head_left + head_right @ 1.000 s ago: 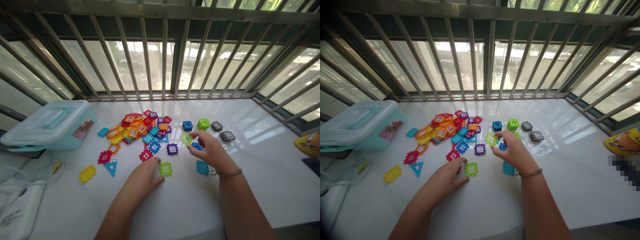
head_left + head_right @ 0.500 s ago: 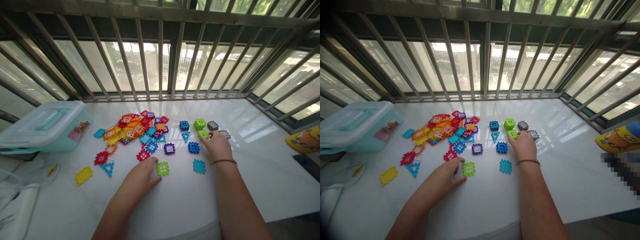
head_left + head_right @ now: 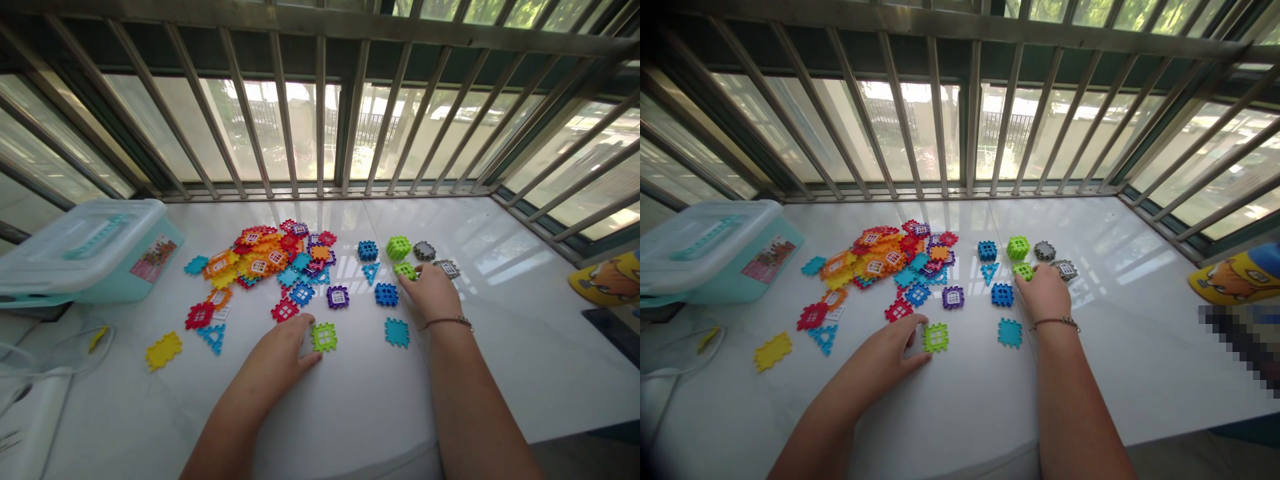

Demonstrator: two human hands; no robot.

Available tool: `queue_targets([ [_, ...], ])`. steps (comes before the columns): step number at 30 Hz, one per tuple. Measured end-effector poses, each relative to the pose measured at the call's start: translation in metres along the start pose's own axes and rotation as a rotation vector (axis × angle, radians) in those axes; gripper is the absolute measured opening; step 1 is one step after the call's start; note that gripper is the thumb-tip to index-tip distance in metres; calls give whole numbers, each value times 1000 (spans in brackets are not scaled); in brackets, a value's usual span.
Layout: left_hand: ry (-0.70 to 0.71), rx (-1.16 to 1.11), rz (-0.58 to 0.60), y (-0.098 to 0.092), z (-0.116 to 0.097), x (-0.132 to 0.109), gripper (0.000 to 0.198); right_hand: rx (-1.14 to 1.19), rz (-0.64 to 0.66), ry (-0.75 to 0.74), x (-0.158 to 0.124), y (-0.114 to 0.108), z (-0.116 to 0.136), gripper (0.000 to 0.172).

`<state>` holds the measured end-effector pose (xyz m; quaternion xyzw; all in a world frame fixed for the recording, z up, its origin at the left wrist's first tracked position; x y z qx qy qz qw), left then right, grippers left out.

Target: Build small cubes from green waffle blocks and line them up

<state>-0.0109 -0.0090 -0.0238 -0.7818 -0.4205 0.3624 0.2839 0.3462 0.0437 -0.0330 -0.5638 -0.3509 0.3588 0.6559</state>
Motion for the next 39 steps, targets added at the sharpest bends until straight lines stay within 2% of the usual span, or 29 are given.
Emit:
queue_targets([
  [6,-1,-1,-7,1,2,1,55,-9,19,18,-1,1,-1,56],
  [13,-2,11,-4,2,2,0,56,-28,49,19,-3,1,2,66],
  [26,2,-1,-5,2,2,0,55,-2,76,46,-4,2,4,64],
  [29,-1,-8,-7,1,1,0,53,35,12,50,-7,-2,4,72],
  [31,-3,-9,-10,0,-1,0,51,95,-107,39,-10,-9,6,73],
  [33,-1,-10,-8,0,-2,0,48,180,-239,-19,-14,-18,11,64],
  [35,3,-9,-4,0,-2,-1,45,281,-317,-154,-21,-27,21,49],
  [37,13,-6,-11,0,-2,-1,42,380,-296,-346,-33,-34,38,36],
  [39,23,-8,-26,1,0,-2,41,451,-172,-553,-51,-38,59,27],
])
Point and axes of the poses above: each hand's wrist, its own x-axis towards the middle knuckle, its own y-axis out of the palm, z = x × y, the point moved 1 cm from there along x, towards the middle knuckle, and after that the axes turned 4 degrees about -x, right-handed, at the moved point
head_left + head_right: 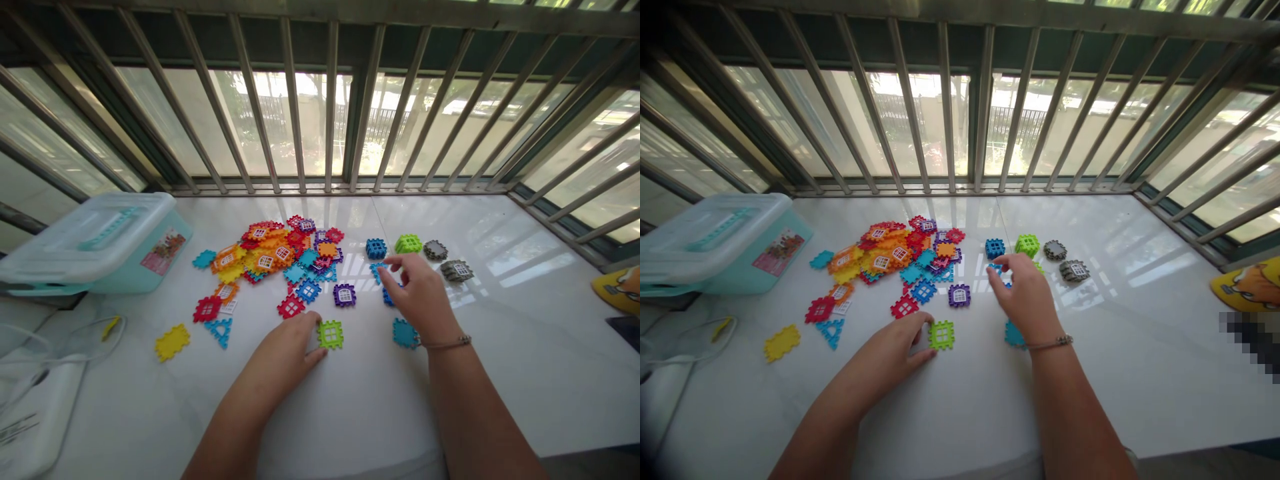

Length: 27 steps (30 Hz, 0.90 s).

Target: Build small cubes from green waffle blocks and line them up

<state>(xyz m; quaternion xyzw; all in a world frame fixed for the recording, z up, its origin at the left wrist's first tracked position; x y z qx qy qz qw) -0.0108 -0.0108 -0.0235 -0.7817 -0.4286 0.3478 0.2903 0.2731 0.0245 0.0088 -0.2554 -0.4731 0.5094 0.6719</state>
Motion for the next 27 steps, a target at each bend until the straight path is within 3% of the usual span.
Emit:
queue_targets([
  [3,31,-22,-3,1,3,0,32,145,307,-230,-14,15,42,18],
  [5,57,-43,2,1,5,1,26,185,479,-342,-25,27,63,23],
  [9,63,-52,-4,1,8,3,22,122,688,-494,-39,41,77,39],
  [13,64,-2,6,0,10,3,8,44,701,-503,-40,43,70,38],
  [17,65,4,24,-1,9,3,8,37,676,-464,-38,41,68,31],
  [24,41,14,29,-2,8,2,13,-50,716,-323,-38,36,69,54],
  [27,43,16,33,-2,8,2,13,-47,736,-301,-38,36,69,55],
])
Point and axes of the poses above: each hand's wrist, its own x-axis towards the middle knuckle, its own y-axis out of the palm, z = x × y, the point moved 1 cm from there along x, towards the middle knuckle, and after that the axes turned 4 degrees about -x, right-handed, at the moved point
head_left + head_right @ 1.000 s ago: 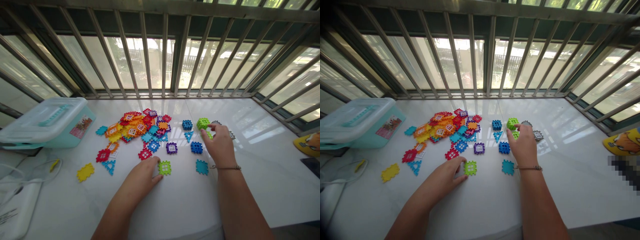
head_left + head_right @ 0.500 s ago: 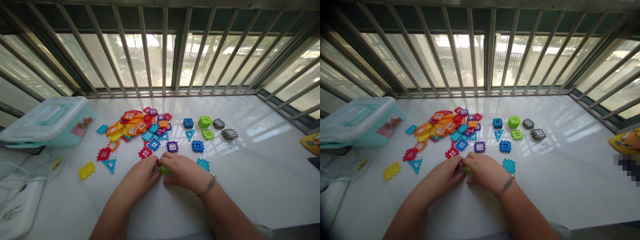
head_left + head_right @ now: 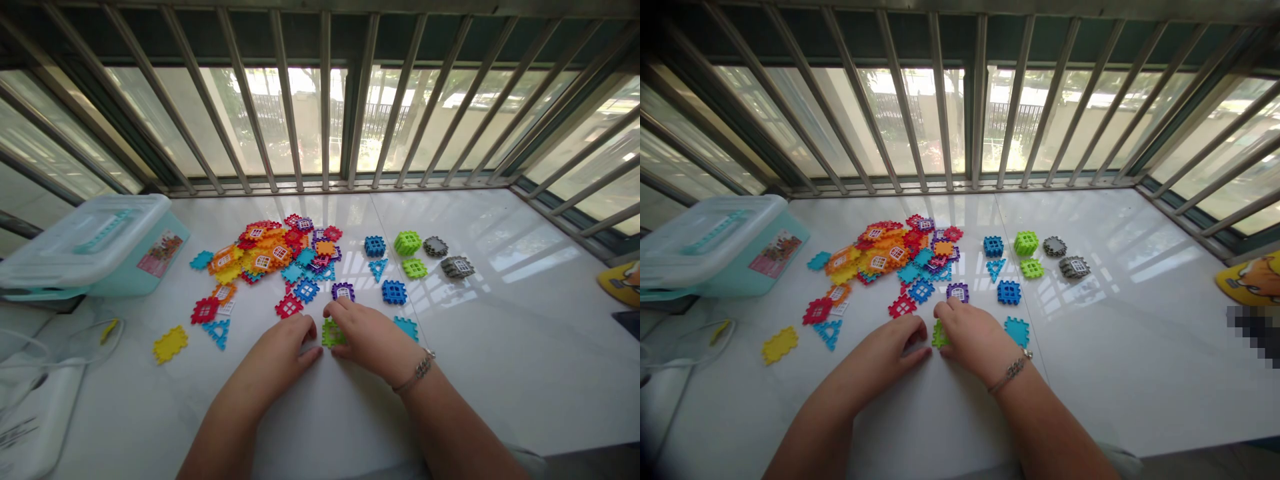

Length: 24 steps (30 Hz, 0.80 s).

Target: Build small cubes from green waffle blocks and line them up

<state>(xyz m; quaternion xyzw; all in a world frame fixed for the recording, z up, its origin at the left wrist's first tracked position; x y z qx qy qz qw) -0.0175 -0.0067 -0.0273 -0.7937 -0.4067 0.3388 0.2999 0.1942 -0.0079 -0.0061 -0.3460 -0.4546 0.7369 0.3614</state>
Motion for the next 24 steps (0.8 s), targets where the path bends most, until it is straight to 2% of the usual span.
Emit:
queue_targets([
  [6,14,-17,0,1,2,1,16,17,4,27,1,1,3,52],
  [11,31,-91,-7,-1,-2,-3,15,74,-127,-23,1,2,3,47],
  [15,78,-315,30,-9,-14,-10,17,121,-248,-68,2,-4,2,38],
  [18,73,-409,-20,-15,-19,-11,23,151,-322,-94,3,-8,3,28],
  [24,64,-467,-90,-17,-17,-7,25,197,-365,-179,3,-9,7,18],
])
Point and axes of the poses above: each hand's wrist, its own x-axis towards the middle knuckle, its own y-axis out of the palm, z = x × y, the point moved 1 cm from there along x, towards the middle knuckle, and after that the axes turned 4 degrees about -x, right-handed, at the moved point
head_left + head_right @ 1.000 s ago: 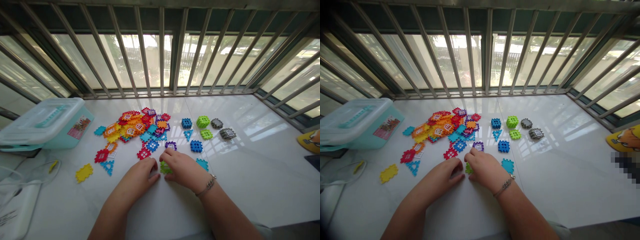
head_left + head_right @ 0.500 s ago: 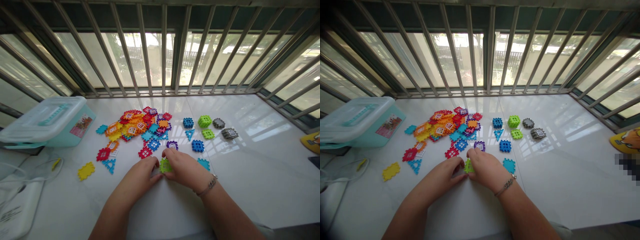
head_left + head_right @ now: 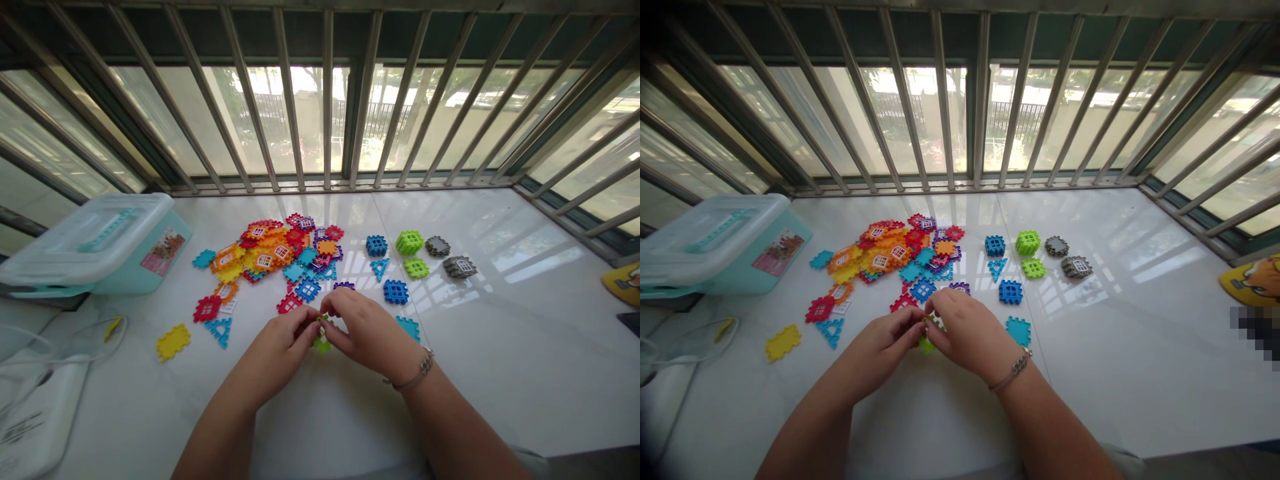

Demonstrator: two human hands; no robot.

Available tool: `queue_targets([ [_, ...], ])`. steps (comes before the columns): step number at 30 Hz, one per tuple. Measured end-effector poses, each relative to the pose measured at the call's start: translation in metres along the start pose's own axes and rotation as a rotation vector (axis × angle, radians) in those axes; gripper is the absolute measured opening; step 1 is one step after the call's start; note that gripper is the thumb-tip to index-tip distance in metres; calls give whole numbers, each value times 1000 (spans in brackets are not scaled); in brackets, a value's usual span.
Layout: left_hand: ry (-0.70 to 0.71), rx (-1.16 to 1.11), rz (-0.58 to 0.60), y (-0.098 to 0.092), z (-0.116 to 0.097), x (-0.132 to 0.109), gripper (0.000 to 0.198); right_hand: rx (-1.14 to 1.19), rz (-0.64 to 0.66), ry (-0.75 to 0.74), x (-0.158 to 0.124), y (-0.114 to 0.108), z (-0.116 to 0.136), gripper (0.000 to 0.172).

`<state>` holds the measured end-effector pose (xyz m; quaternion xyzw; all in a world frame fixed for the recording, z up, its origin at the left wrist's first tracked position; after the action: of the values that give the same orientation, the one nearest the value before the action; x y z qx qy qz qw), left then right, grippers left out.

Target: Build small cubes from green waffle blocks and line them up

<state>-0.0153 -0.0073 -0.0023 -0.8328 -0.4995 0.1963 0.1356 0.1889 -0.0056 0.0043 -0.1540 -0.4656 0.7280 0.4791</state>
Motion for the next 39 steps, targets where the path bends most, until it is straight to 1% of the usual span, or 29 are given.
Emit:
queue_targets([
  [2,-27,8,-73,-2,3,1,26,15,-18,0,0,-2,1,20],
  [3,-51,14,-120,-3,5,2,28,24,-22,-6,0,-2,1,26],
  [6,-114,-36,-233,-5,11,3,37,63,-10,-50,1,-3,2,56],
  [7,-117,-85,-246,-5,13,3,40,74,-7,-61,1,-2,2,65],
  [8,-109,-144,-249,-4,15,4,43,82,-7,-67,1,-1,2,70],
  [9,-95,-200,-247,-3,16,4,46,84,-10,-65,1,-1,2,70],
  [12,-62,-284,-242,-1,18,4,49,82,-24,-53,1,1,1,63],
  [16,-68,-294,-218,-1,19,4,50,111,-48,-97,1,0,1,62],
  [18,-65,-292,-206,0,19,4,51,118,-35,-119,1,0,2,60],
  [21,-50,-298,-218,0,20,4,55,120,-28,-118,1,0,2,57],
  [27,-36,-337,-256,1,17,3,62,135,-70,-104,1,-1,0,60],
  [32,-26,-396,-247,2,10,3,63,153,-78,-117,1,-3,5,51],
  [34,-12,-430,-264,2,8,3,65,156,-106,-113,1,-5,7,48],
  [36,5,-434,-294,1,7,2,65,141,-156,-86,1,-9,3,45],
  [38,12,-362,-337,0,7,1,61,94,-237,-15,-2,-17,-11,42],
  [39,10,-294,-361,-1,7,1,58,53,-285,40,-5,-23,-22,40],
])
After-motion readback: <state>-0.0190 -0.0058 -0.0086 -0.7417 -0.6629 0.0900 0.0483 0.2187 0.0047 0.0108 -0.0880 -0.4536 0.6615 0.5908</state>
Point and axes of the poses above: each hand's wrist, its own x-axis towards the middle knuckle, its own y-axis out of the palm, z = x × y, the point moved 1 cm from there along x, towards the middle knuckle, and after that the axes turned 4 degrees about -x, right-handed, at the moved point
